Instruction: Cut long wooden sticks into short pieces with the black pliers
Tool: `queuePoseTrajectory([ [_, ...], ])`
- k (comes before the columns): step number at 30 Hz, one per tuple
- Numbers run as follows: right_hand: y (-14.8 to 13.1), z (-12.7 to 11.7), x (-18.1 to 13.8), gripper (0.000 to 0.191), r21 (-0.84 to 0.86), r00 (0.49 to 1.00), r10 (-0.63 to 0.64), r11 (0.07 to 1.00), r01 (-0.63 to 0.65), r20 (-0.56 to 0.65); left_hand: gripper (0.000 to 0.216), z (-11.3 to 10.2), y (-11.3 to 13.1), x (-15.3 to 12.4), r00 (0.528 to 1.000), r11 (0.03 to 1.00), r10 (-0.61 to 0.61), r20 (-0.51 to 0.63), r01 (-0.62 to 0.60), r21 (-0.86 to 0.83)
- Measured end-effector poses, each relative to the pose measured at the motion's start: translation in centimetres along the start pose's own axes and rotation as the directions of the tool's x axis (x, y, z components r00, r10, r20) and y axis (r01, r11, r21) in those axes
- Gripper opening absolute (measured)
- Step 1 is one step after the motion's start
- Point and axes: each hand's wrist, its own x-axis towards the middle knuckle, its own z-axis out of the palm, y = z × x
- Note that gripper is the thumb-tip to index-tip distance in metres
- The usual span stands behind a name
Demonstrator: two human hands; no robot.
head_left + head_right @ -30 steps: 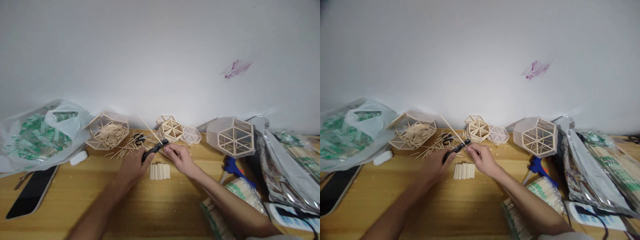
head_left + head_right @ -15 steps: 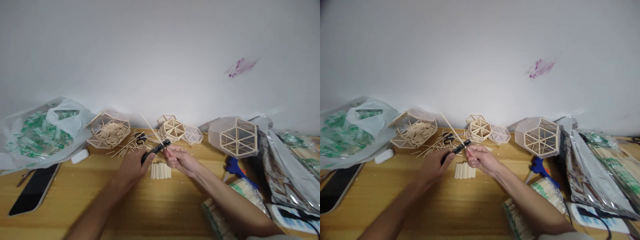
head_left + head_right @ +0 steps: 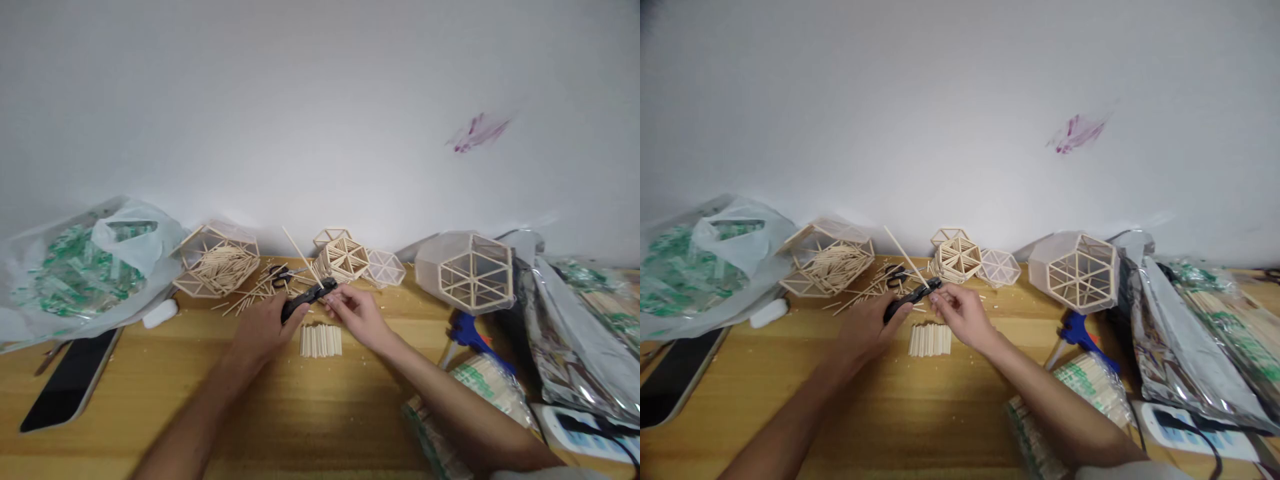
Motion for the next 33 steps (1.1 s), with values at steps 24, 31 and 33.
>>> queuePoseTrajectory([
  [24,-1.7,-0.3,-0.4,0.032,0.51,0.9,0.119,0.79,-0.342,0.419,0.039,0.1,-2.0,0.0,0.947,0.845,0.305,-0.1,-0.318,-0.431],
  [31,-1.3,-0.5,-0.2,0.035,0.422,0.934,0.072,0.878,-0.226,0.349,0.036,0.1,-2.0,0.2,0.946,0.855,0.31,-0.098,-0.322,-0.407],
  [33,-1.3,-0.5,-0.2,0.034,0.441,0.929,0.081,0.863,-0.247,0.362,0.036,0.0,-2.0,0.2,0.944,0.853,0.314,-0.099,-0.327,-0.406],
])
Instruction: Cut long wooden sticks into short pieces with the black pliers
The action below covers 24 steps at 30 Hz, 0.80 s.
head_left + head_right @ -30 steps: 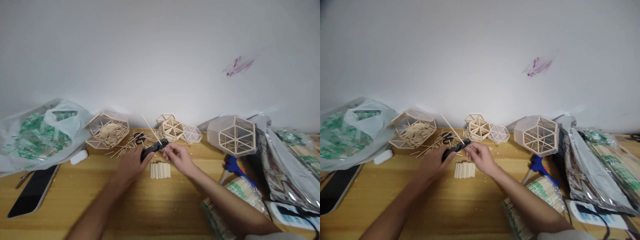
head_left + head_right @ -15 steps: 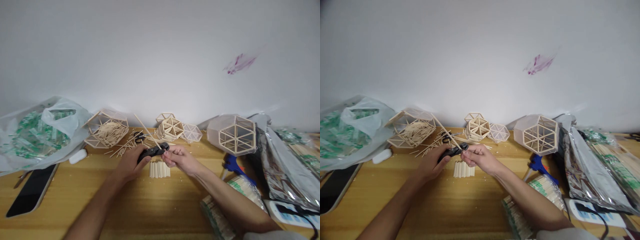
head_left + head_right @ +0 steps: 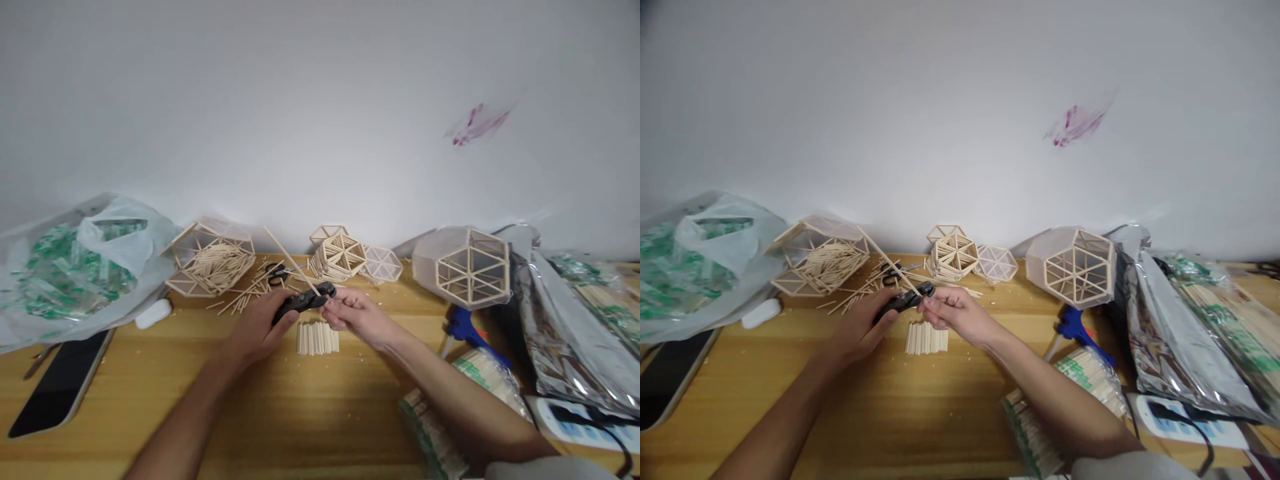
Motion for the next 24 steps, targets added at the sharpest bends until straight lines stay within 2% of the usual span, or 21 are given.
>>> queuePoseTrajectory([
  [6,0.22,-0.22,0.04,0.031,0.193,0.988,0.098,0.974,-0.119,0.116,0.035,-0.02,0.04,-0.17,0.999,0.999,0.045,-0.012,-0.045,-0.007],
  [15,0.05,-0.23,0.15,0.039,-0.069,1.0,-0.019,0.997,0.021,0.022,0.038,0.28,0.17,0.11,1.0,1.0,-0.01,0.008,0.01,0.009],
  [20,-0.15,0.0,0.17,0.039,-0.13,0.998,-0.053,0.99,0.047,-0.04,0.039,0.29,0.31,0.1,1.0,1.0,-0.02,0.005,0.02,0.005],
  [24,-0.1,-0.2,0.15,0.041,-0.147,0.998,-0.049,0.988,0.042,-0.043,0.04,0.26,0.4,0.14,0.999,0.999,-0.042,0.011,0.042,0.004],
])
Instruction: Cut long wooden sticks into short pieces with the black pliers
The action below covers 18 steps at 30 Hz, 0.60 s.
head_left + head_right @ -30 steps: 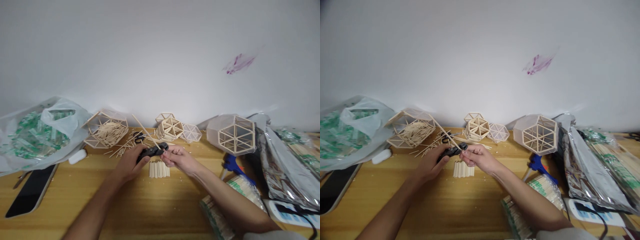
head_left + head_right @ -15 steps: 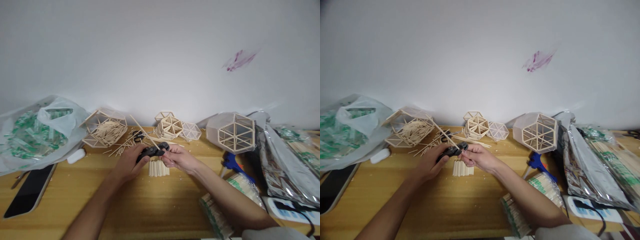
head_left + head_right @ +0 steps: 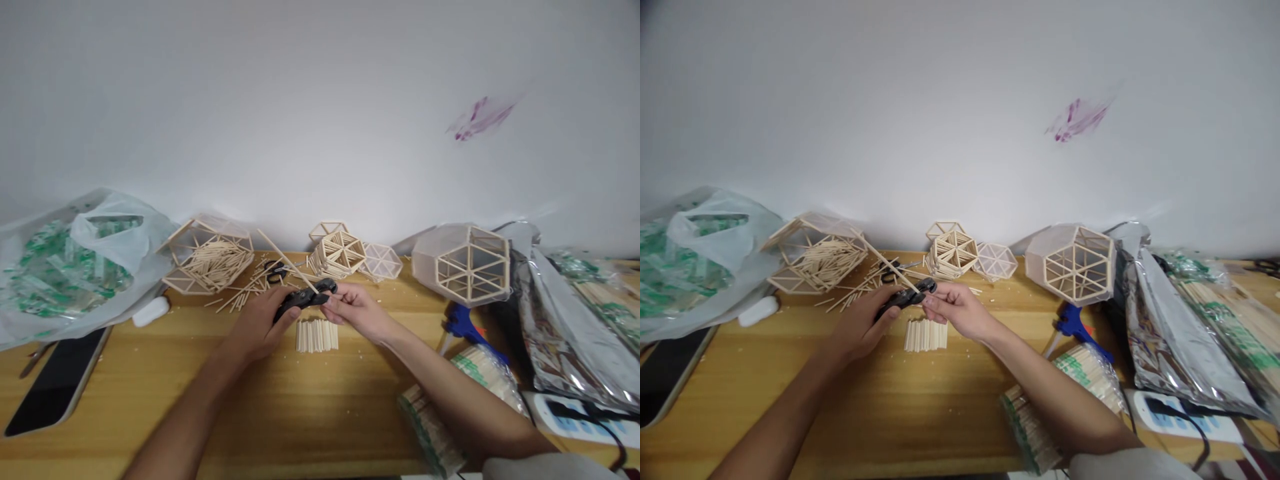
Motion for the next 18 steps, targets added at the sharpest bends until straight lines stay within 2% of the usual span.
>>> queuePoseTrajectory([
  [12,0.28,-0.39,0.08,0.038,-0.02,1.0,0.01,1.0,-0.01,-0.015,0.041,0.0,0.17,0.08,0.999,0.999,-0.036,0.028,0.035,0.008],
  [18,0.29,-0.33,0.1,0.037,-0.077,0.998,-0.036,0.996,0.033,-0.044,0.041,0.11,0.27,0.14,0.999,0.999,-0.043,0.015,0.043,0.03],
])
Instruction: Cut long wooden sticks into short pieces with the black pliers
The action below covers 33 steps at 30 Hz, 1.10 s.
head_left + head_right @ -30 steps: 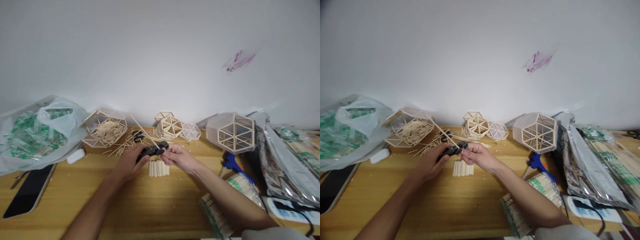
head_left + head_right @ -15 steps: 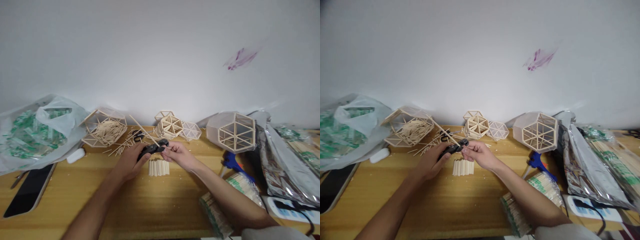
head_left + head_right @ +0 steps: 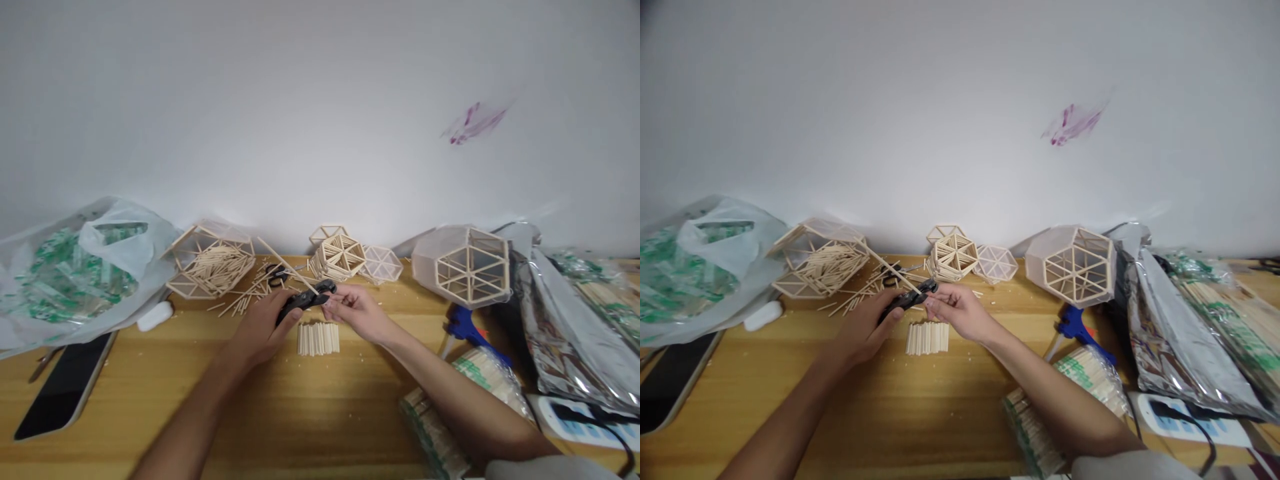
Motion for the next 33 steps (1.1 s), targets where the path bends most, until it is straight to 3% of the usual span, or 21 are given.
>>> queuePoseTrajectory([
  [15,0.0,-0.3,0.2,0.038,-0.126,0.999,-0.048,0.991,0.045,-0.025,0.036,0.3,-0.1,-0.1,1.0,1.0,-0.011,-0.011,0.011,0.026],
  [22,0.1,0.0,0.2,0.038,-0.143,0.999,-0.038,0.989,0.033,-0.033,0.04,0.5,0.4,0.1,0.997,0.989,-0.076,-0.014,0.077,0.128],
  [26,0.2,-0.1,0.2,0.037,-0.142,0.999,0.028,0.989,-0.032,-0.031,0.046,0.2,0.6,0.1,0.992,0.971,-0.123,0.016,0.117,0.209],
  [30,0.4,-0.9,0.4,0.022,-0.041,0.994,0.082,0.996,-0.084,-0.069,0.049,-0.1,0.7,0.1,0.986,0.942,-0.164,0.036,0.146,0.301],
  [33,0.3,-1.5,0.4,0.027,0.085,0.992,0.075,0.994,-0.066,-0.099,0.049,-0.3,0.8,0.1,0.985,0.92,-0.166,0.038,0.141,0.366],
])
